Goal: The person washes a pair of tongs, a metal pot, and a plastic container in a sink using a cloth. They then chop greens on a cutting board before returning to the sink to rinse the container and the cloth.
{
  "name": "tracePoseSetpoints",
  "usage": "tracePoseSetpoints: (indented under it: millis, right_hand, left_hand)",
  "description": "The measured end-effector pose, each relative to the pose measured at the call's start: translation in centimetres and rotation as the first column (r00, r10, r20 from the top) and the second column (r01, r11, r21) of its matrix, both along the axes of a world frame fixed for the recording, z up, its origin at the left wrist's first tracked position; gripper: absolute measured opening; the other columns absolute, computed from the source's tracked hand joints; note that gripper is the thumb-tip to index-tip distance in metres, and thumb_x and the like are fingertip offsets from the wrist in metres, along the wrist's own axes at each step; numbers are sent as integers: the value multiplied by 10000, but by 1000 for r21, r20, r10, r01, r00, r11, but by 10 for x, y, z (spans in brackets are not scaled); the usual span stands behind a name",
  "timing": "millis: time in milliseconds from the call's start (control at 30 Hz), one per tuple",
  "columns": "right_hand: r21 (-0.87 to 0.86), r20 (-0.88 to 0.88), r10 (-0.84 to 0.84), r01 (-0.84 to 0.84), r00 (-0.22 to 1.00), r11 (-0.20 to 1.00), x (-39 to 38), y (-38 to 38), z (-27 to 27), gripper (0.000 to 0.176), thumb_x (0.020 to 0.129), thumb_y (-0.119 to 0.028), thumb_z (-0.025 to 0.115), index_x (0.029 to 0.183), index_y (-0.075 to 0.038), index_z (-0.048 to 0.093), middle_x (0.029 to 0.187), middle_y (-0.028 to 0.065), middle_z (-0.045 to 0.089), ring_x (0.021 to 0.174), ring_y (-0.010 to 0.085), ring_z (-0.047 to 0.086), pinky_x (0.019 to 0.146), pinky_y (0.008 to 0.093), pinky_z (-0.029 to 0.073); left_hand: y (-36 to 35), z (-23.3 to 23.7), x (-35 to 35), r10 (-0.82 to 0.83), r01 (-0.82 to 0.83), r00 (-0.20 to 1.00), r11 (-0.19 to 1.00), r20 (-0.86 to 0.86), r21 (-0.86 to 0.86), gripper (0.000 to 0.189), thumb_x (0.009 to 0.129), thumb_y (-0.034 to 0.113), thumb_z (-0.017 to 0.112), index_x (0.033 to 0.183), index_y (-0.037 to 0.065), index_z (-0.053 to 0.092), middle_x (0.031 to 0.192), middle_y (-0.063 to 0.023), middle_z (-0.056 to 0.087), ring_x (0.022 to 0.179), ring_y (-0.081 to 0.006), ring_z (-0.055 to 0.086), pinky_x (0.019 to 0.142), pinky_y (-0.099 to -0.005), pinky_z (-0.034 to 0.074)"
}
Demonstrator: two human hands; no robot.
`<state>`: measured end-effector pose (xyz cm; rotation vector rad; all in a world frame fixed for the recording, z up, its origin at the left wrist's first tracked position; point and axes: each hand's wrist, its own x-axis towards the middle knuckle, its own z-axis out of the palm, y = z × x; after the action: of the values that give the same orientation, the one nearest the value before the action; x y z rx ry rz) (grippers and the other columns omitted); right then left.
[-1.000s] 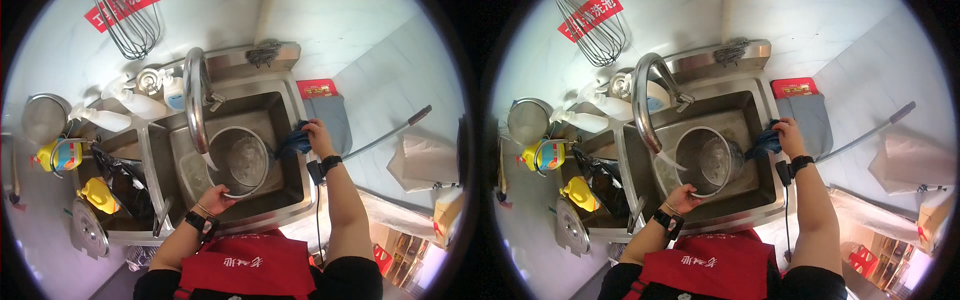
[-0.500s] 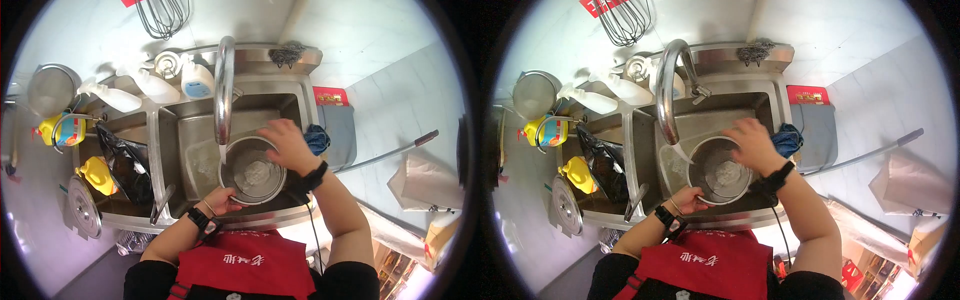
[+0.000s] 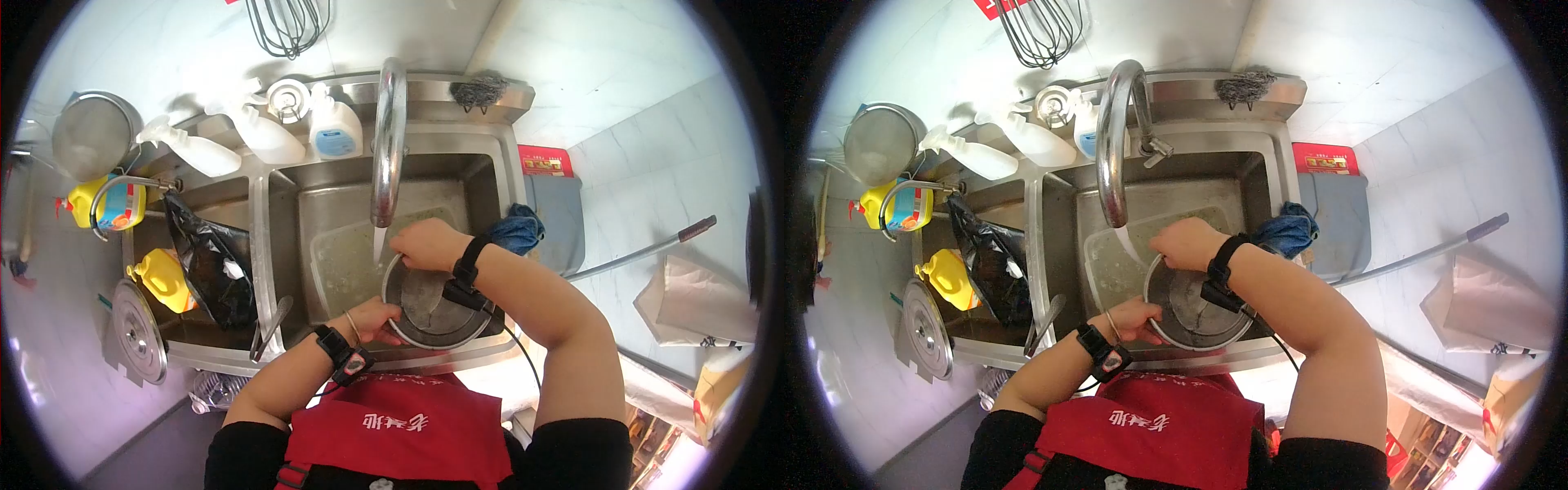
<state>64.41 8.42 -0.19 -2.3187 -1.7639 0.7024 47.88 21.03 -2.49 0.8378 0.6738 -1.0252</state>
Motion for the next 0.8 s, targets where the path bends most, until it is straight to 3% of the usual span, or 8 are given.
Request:
tracePoseSetpoints:
  millis: [433, 733, 800]
  right_hand:
    - [52, -2, -36, 36, 999, 998, -7, 1, -12, 251, 718, -229, 662, 880, -49, 597, 838, 143, 627, 842, 327, 617, 729, 410, 503]
    - [54, -3, -65, 65, 998, 996, -13, 15, -15, 237, 670, -143, 653, 878, -50, 586, 877, 136, 613, 878, 307, 603, 750, 400, 495]
    - [122, -4, -96, 96, 995, 988, -16, 20, -18, 218, 676, -128, 647, 873, -57, 585, 882, 128, 608, 884, 301, 593, 766, 393, 487]
  left_hand:
    - [7, -2, 1, -45, 44, 999, 999, 23, 30, 309, 807, 67, 502, 1090, -57, 499, 884, -178, 652, 710, -286, 677, 569, -352, 584]
    - [17, -5, -3, 7, -7, 1000, 1000, 11, 5, 334, 807, 58, 483, 1116, -69, 487, 918, -200, 646, 730, -305, 676, 586, -363, 587]
    - [21, -7, -6, 22, -22, 1000, 1000, 11, 21, 324, 808, 55, 483, 1106, -70, 490, 918, -202, 645, 735, -308, 675, 582, -356, 586]
